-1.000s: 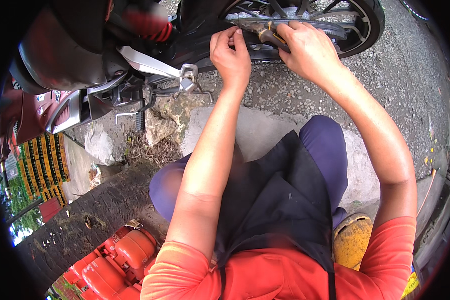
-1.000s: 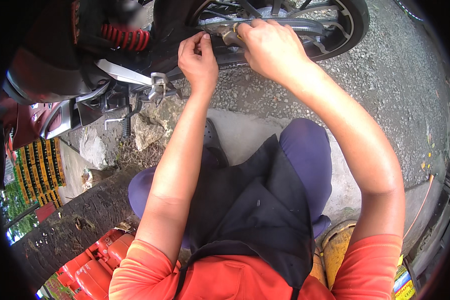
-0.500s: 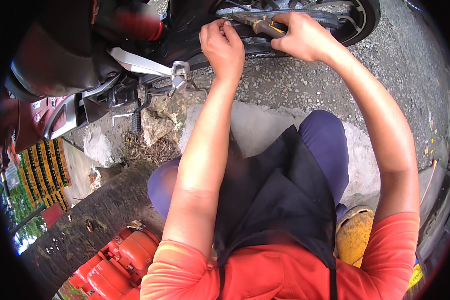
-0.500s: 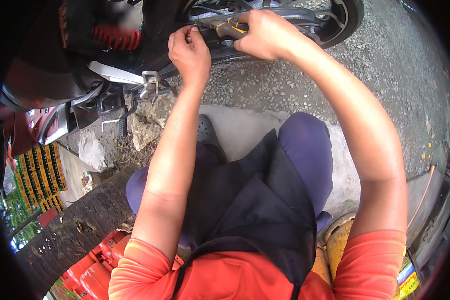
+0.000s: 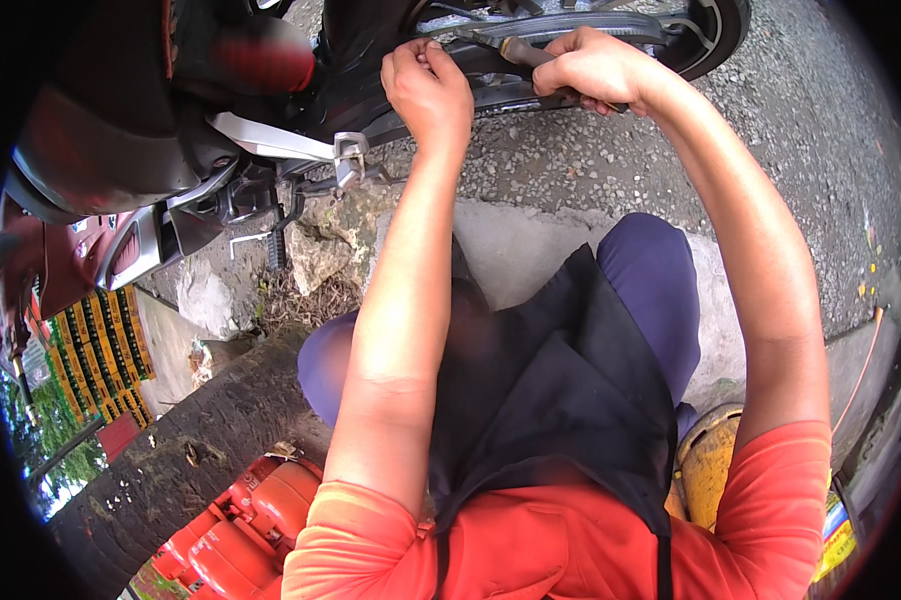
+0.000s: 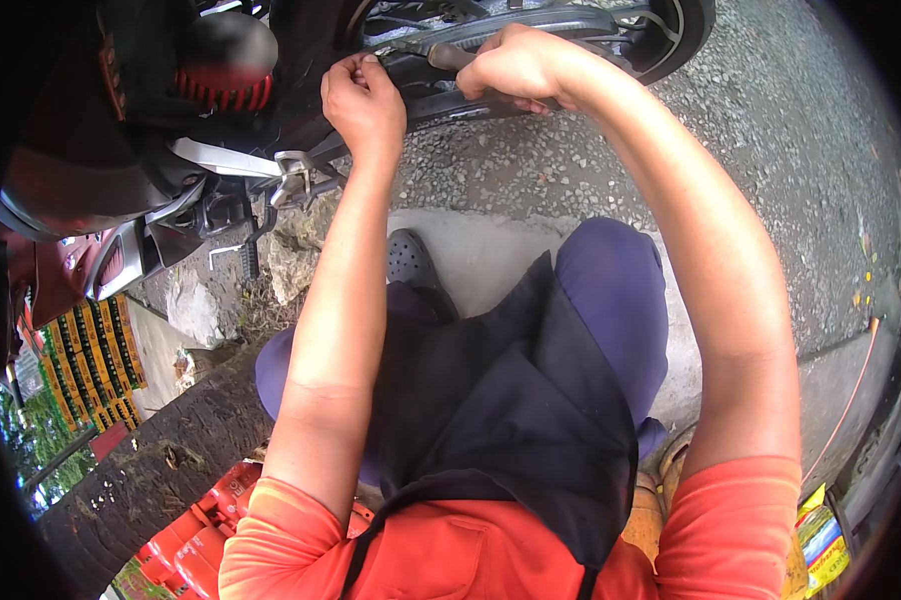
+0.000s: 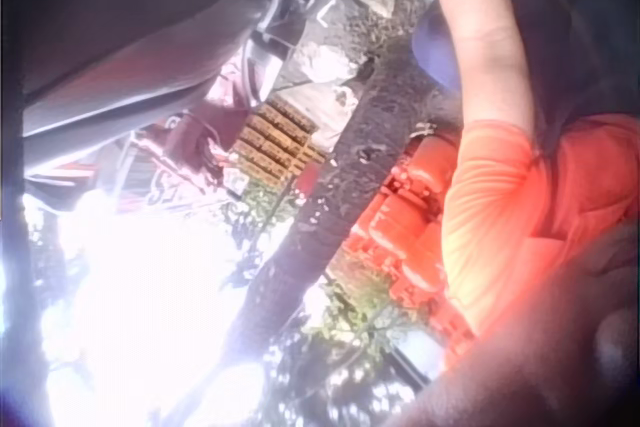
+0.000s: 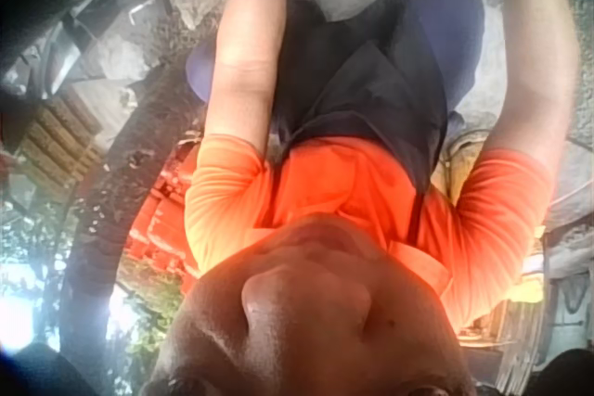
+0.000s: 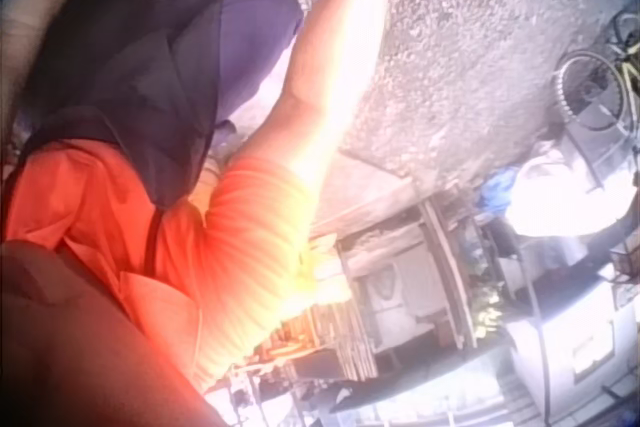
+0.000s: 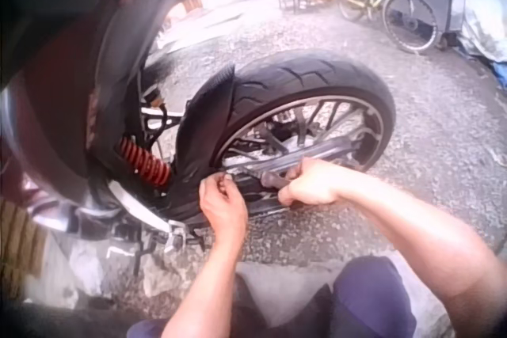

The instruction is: The person kneels beside a motorcycle and uses pliers and a knife to pry and adjust the tire bead around the rim. They repeatedly work the tire edge with tools and hands, occasionally repositioning the tire and checking fitment.

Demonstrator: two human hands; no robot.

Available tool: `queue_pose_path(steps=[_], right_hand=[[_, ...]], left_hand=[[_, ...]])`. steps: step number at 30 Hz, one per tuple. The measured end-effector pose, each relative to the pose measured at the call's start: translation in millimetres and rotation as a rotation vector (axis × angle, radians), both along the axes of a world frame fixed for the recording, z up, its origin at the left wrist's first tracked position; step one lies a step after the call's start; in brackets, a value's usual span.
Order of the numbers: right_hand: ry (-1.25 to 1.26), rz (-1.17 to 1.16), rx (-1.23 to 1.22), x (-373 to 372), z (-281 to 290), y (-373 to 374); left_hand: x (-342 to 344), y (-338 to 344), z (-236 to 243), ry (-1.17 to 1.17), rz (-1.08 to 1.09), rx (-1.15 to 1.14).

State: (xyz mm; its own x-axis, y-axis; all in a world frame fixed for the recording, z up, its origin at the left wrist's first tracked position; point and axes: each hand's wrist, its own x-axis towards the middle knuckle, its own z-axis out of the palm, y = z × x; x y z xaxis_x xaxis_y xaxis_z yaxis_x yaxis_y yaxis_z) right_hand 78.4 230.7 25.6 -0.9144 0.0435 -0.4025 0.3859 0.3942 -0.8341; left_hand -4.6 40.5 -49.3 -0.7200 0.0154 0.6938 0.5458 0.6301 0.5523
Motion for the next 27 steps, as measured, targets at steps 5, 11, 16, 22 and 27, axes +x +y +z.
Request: queue_pose_path(steps=[5,11,16,22,27], right_hand=[[-0.075,-0.024,-0.112,12,-9,-3],[0.078,-0.097,0.173,37,-3,-30],[0.149,-0.105,0.497,52,-12,-51],[0.35,-0.163,0.558,64,-42,-66],[0.414,-0.124,0.641,68,-43,-69]], left_hand=[[9,1,5,0.002,-0.03,-0.007],[8,-8,8,0.042,-0.07,-0.057],[10,-8,25,0.081,-0.016,-0.259],[-2,-4,68,-0.05,-0.105,-0.781],[-19,11,100,-0.319,-0.161,-1.019]])
